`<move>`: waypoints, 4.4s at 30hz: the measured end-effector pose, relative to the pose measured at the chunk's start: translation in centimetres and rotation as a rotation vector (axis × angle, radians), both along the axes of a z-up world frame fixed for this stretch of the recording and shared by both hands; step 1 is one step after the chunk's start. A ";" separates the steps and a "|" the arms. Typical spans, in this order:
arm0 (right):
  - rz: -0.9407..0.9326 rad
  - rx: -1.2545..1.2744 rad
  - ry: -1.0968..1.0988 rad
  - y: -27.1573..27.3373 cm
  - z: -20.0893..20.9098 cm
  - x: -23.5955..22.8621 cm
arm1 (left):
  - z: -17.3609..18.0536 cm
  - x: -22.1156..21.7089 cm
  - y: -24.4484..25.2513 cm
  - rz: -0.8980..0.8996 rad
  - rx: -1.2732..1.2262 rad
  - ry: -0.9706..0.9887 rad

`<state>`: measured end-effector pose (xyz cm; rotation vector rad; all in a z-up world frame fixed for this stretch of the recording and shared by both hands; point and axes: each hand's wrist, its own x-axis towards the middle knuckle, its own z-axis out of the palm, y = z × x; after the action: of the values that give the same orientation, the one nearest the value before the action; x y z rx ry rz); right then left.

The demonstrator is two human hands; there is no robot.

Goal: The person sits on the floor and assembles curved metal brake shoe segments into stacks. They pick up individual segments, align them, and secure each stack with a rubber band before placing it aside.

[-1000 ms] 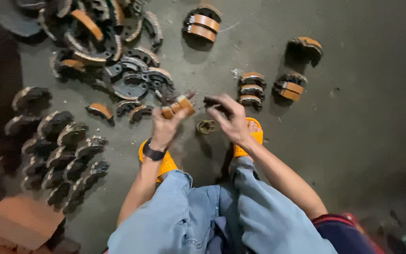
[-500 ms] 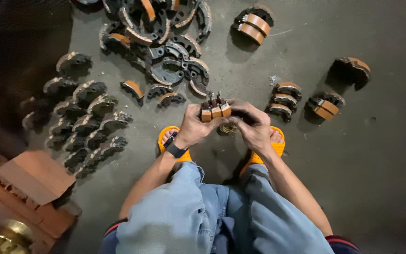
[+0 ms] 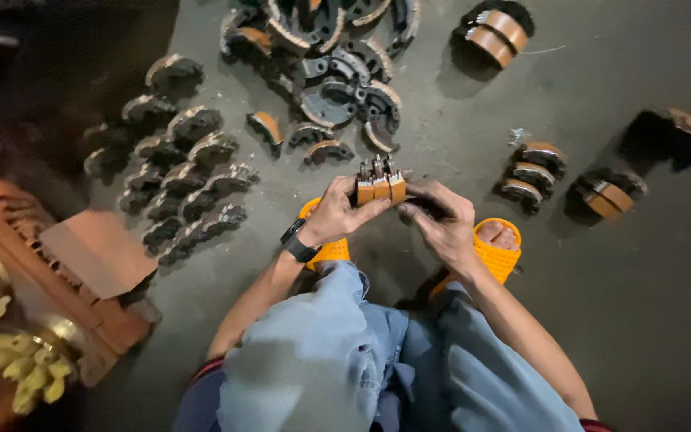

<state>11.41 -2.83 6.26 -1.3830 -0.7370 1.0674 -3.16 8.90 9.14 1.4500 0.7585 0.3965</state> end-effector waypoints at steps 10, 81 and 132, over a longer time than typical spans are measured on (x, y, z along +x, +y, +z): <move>0.173 0.137 -0.117 0.6 -0.9 -3.4 | -1.7 -5.5 -2.6 0.212 -0.155 0.075; -0.167 -0.702 -0.936 -11.4 -6.6 10.1 | -10.6 5.0 -7.7 0.094 -0.424 0.229; -0.073 -0.514 -0.989 -8.4 -6.4 10.9 | -15.6 -1.7 -6.4 -0.101 -0.610 -0.074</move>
<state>22.29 -11.23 -0.13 -2.4091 -1.1334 0.4619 -4.83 2.52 -6.42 0.8896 0.6667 0.1196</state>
